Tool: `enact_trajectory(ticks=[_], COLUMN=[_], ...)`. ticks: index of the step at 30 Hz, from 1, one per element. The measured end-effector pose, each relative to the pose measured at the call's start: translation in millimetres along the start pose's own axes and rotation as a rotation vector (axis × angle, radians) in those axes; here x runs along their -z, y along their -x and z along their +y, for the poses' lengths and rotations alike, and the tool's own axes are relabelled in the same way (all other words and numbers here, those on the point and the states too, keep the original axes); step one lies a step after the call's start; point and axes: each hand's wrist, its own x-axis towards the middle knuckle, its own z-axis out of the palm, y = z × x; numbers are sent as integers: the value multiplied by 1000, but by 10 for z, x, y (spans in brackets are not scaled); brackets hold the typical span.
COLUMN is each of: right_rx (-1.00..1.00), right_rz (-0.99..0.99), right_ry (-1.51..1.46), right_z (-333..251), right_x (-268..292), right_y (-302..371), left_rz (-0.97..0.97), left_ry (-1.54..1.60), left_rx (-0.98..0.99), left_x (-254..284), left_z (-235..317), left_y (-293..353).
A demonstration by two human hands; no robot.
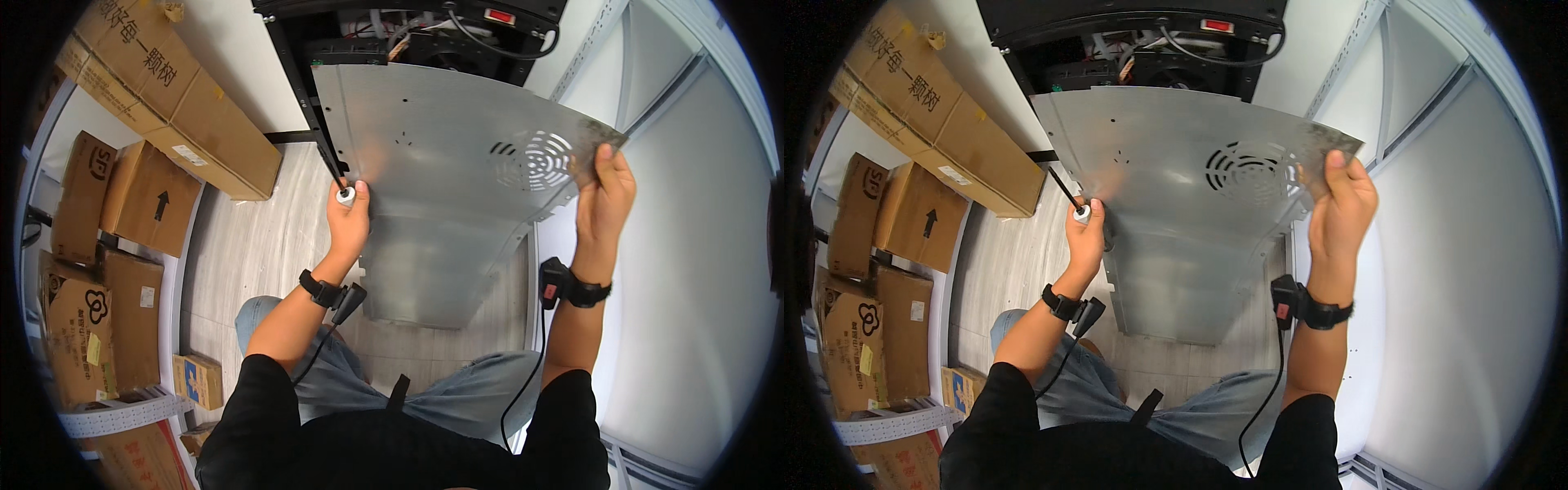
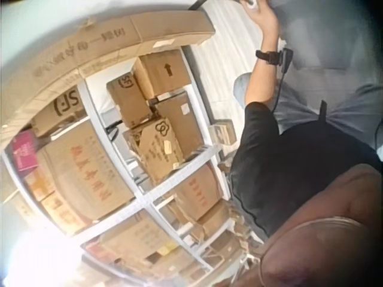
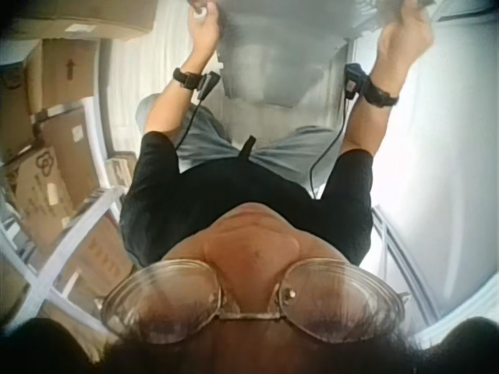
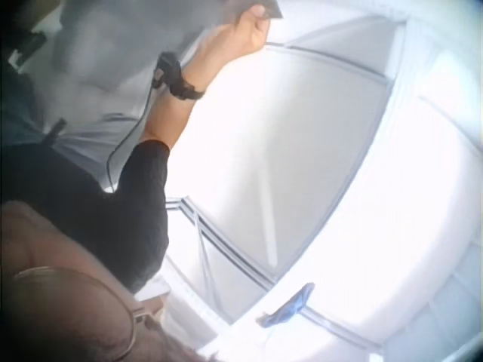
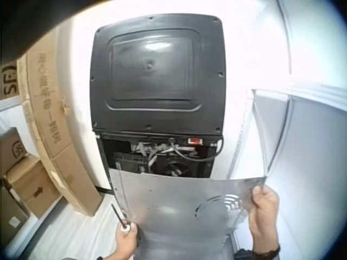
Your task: The person wipes the interior of a black electronic device with a blue cloth, then uses a screwdriver to remove screws from a beige casing and reattaches a metal back panel. The person handles the casing, cloth, screwdriver, and metal panel throughout the process.
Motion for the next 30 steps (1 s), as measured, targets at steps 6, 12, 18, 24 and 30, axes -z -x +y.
enact_trajectory(ticks=[6, 12, 18, 24, 30], right_rx=[-18, 79, 183, 525, 686], right_rz=[72, 156, 433, 586, 223], right_ry=[71, 138, 260, 493, 714], right_z=[11, 96, 146, 224, 535], right_x=[-326, -561, -694, -752, -799], right_y=[195, 130, 157, 397, 645], left_rz=[72, 85, 133, 171, 182], left_ry=[112, 159, 209, 202, 199], left_rx=[173, 144, 222, 209, 229], left_x=[140, 257, 270, 247, 158], left_z=[174, 136, 238, 248, 294], left_y=[6, -221, -274, -357, -344])
